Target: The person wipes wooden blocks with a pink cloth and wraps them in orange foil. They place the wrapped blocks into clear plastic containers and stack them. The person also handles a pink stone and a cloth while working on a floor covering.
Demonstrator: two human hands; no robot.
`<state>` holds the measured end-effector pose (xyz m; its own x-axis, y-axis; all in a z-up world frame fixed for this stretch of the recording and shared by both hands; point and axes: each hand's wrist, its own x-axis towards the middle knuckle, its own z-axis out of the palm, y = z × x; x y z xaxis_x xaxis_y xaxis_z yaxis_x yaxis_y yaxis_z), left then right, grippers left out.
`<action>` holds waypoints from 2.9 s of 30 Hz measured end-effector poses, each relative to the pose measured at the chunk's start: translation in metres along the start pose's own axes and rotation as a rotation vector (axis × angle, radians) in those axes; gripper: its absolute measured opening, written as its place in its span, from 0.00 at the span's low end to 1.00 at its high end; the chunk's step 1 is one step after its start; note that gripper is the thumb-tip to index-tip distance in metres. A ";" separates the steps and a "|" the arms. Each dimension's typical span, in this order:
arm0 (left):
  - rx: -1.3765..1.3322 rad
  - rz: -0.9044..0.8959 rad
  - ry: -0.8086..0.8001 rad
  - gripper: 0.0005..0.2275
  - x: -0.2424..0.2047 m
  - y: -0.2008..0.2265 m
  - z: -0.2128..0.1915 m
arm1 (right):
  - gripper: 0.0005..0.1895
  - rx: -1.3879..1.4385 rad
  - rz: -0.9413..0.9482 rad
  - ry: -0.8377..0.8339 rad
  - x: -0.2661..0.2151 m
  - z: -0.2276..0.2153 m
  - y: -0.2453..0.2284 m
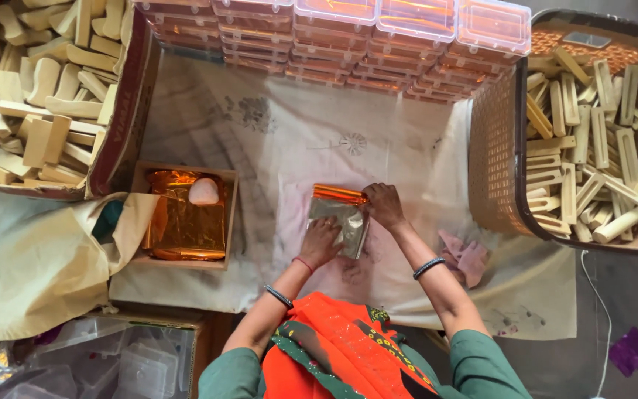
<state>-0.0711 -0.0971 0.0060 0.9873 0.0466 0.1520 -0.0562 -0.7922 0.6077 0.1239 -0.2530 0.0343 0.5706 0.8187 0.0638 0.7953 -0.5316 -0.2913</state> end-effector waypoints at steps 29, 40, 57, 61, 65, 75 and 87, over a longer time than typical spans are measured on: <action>0.137 -0.069 0.148 0.10 0.125 -0.021 -0.003 | 0.19 0.009 0.051 0.097 -0.006 0.004 0.046; 0.301 0.002 -0.037 0.05 0.143 -0.039 0.025 | 0.19 0.027 0.078 0.051 -0.007 0.002 0.045; 0.214 0.014 -0.045 0.13 0.126 0.004 -0.028 | 0.17 0.142 -0.038 0.158 -0.016 0.009 0.036; 0.190 -0.003 -0.043 0.13 0.128 -0.011 -0.008 | 0.18 0.089 -0.034 0.179 -0.019 0.013 0.032; 0.130 -0.036 -0.008 0.10 0.135 -0.028 0.012 | 0.21 0.041 -0.041 0.189 -0.026 0.020 0.034; 0.231 -0.055 -0.092 0.14 0.131 -0.033 0.020 | 0.19 0.079 -0.096 0.178 -0.025 0.010 0.032; 0.161 0.028 0.022 0.19 0.120 -0.029 0.017 | 0.22 0.366 0.065 0.065 -0.020 0.040 0.057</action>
<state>0.0514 -0.0790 -0.0068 0.9821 0.0350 0.1852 -0.0574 -0.8804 0.4707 0.1498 -0.2909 -0.0220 0.6384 0.7642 0.0916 0.6385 -0.4593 -0.6176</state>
